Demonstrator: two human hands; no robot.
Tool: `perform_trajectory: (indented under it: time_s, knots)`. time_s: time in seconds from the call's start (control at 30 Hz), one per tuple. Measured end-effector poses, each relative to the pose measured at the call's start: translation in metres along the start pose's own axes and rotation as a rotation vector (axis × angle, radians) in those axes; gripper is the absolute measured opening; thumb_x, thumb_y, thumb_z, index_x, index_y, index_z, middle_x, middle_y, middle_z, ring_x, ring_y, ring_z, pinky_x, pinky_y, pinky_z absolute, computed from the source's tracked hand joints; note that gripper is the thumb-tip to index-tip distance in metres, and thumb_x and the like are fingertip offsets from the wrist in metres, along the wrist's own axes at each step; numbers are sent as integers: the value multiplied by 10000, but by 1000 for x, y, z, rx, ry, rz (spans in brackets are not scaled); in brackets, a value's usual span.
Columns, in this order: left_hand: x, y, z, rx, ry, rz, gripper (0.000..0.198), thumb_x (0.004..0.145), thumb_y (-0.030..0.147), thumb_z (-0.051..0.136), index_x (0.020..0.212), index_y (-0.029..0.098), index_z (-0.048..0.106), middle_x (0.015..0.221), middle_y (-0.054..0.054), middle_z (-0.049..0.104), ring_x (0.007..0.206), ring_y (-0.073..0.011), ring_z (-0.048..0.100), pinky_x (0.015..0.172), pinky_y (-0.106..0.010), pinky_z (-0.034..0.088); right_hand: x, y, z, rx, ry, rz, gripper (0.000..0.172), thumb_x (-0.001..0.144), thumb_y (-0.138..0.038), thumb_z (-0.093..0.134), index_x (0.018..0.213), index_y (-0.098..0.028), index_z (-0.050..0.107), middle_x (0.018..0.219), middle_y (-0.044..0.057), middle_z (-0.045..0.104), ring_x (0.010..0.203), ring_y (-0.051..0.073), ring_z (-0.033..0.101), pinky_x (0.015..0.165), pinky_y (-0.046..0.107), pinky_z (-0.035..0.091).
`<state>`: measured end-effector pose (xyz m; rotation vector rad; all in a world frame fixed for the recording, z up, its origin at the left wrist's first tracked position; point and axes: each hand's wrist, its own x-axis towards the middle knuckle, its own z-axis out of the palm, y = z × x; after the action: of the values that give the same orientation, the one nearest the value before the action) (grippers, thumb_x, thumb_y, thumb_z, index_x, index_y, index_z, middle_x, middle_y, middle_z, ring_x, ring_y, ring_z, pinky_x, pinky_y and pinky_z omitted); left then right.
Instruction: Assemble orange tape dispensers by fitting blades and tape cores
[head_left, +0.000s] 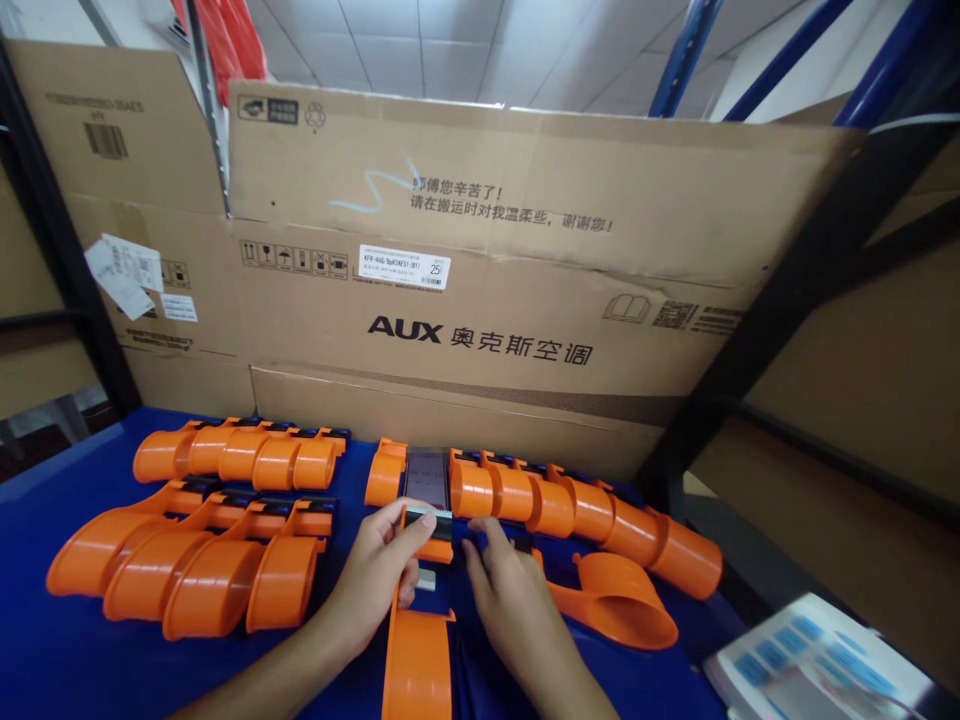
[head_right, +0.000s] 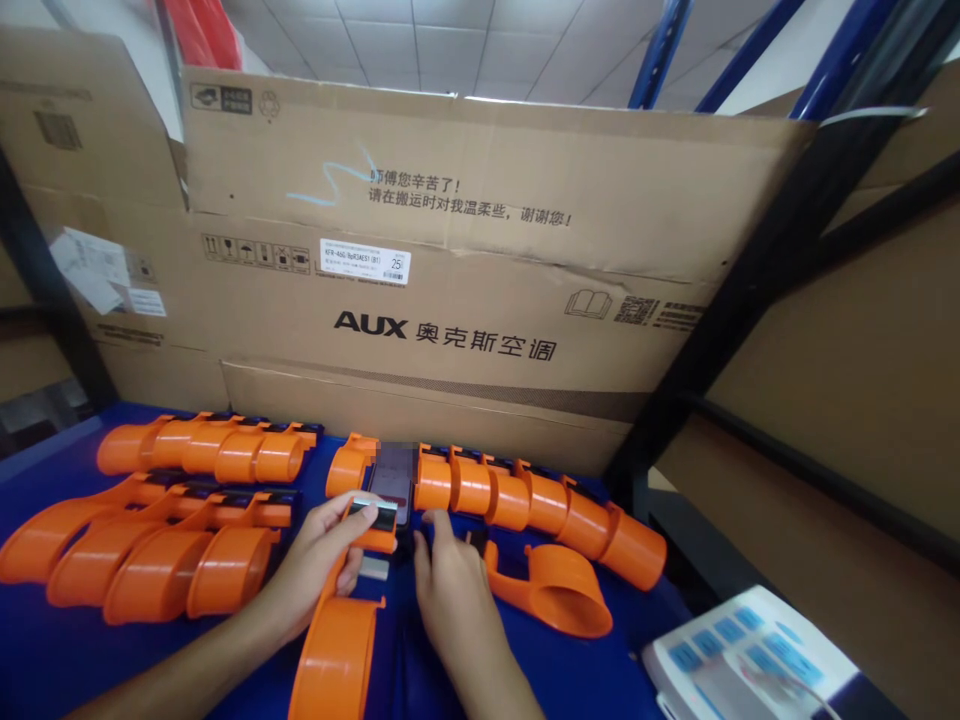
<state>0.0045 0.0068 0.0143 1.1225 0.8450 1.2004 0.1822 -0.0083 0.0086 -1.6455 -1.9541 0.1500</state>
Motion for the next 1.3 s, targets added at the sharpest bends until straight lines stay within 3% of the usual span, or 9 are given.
perform_trajectory:
  time_s: [0.1,0.3,0.53,0.67,0.8,0.93,1.03,1.17,1.3]
  knots:
    - [0,-1,0,16,-2,0,354,880,527,664,984,190,631,560,91,478,313,-40,361,335,-168,267,0,2,7,-59,-53,23,205,1001,-169,464,1180,-210,555,966,83,766,898,276,728,769,312,449]
    - [-1,1,3,25,-26,15,360,889,516,653,1023,183,636,493,101,448,304,-55,359,331,-169,260,2,1,13,-114,-112,56,164,1032,-178,433,1145,-217,546,990,76,766,883,259,740,708,288,437]
    - [-3,2,3,37,-25,16,363,896,527,642,1022,187,638,505,102,437,307,-54,350,334,-171,257,8,4,14,-146,-72,80,147,1029,-224,476,1156,-200,545,869,85,759,791,276,741,667,294,434]
    - [-2,2,3,41,-18,14,379,887,534,652,1027,182,636,520,96,455,308,-53,351,332,-175,257,9,3,8,-112,-41,35,120,1014,-196,474,1061,-208,585,868,87,747,767,252,729,654,281,452]
    - [-2,2,3,48,-1,7,387,881,552,655,1003,185,637,580,82,485,323,-42,361,331,-172,260,6,-3,-3,-27,21,-45,201,1036,-236,426,959,-210,611,927,91,725,850,237,713,715,289,498]
    - [-1,3,3,53,-11,27,384,884,563,648,972,190,638,628,70,519,337,-29,356,339,-168,267,2,-14,-15,263,149,-199,214,1042,-308,472,1162,-225,629,1021,73,716,947,218,702,822,299,541]
    - [0,2,2,49,-22,38,388,886,574,641,890,186,628,659,56,538,357,-23,366,348,-162,278,0,-21,-18,347,102,-307,315,1025,-292,517,1328,-257,592,1116,74,698,1027,214,688,883,304,555]
    - [1,-1,1,26,-13,34,398,880,584,644,915,187,638,726,41,573,372,-18,386,349,-157,291,0,-23,-17,346,69,-321,323,1018,-277,530,1333,-263,604,1159,85,681,1063,223,676,906,320,561]
    - [1,0,0,-73,65,31,408,840,586,689,938,195,628,704,61,555,364,-14,377,352,-154,283,0,-20,-15,337,144,-279,285,1018,-287,530,1286,-235,614,1093,90,694,966,223,685,860,328,569]
